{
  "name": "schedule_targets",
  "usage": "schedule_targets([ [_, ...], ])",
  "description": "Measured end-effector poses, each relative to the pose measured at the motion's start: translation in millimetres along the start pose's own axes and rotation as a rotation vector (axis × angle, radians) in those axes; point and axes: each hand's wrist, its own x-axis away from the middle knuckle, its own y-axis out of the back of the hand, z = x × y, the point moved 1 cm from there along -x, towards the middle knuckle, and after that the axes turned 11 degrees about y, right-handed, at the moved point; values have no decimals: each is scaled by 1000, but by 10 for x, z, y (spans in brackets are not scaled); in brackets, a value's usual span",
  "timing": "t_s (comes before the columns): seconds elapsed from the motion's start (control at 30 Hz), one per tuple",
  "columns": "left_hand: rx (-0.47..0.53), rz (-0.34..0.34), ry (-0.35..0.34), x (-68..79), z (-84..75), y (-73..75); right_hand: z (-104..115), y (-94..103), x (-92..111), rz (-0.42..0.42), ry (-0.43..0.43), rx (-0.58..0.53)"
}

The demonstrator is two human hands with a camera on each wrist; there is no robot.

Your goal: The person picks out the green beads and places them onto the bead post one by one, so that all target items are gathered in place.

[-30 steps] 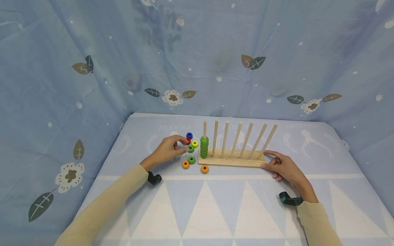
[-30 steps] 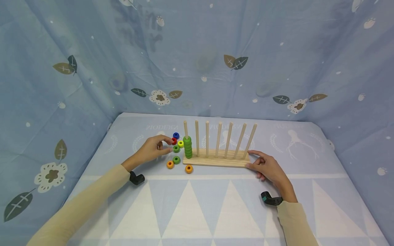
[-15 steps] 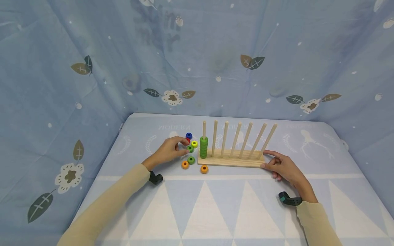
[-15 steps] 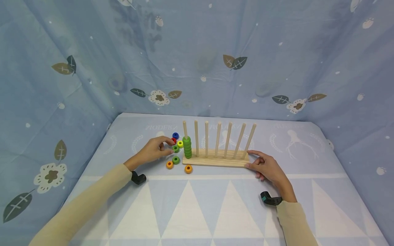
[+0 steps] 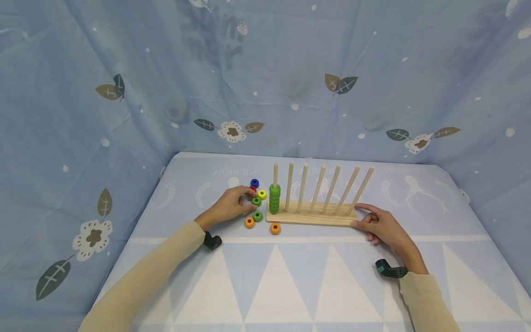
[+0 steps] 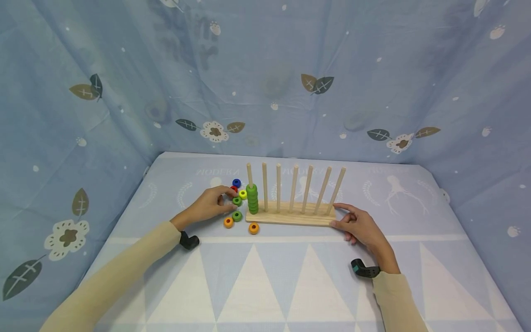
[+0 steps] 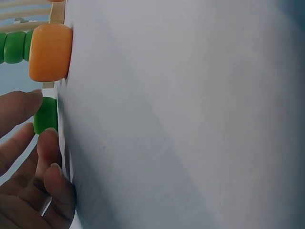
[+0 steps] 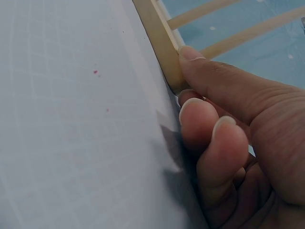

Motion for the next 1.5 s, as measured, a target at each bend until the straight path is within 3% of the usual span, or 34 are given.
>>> schedule_targets([
  [0.6,-54,6,22,-41,-12,-14,5,-5,6,-7,-3,2],
  [1.27,-80,15,18,43,-37,67,8,-5,13,-3,7,-3],
  [1.5,-60,14,49,54,-55,93,10,-4,12,-6,7,-1],
])
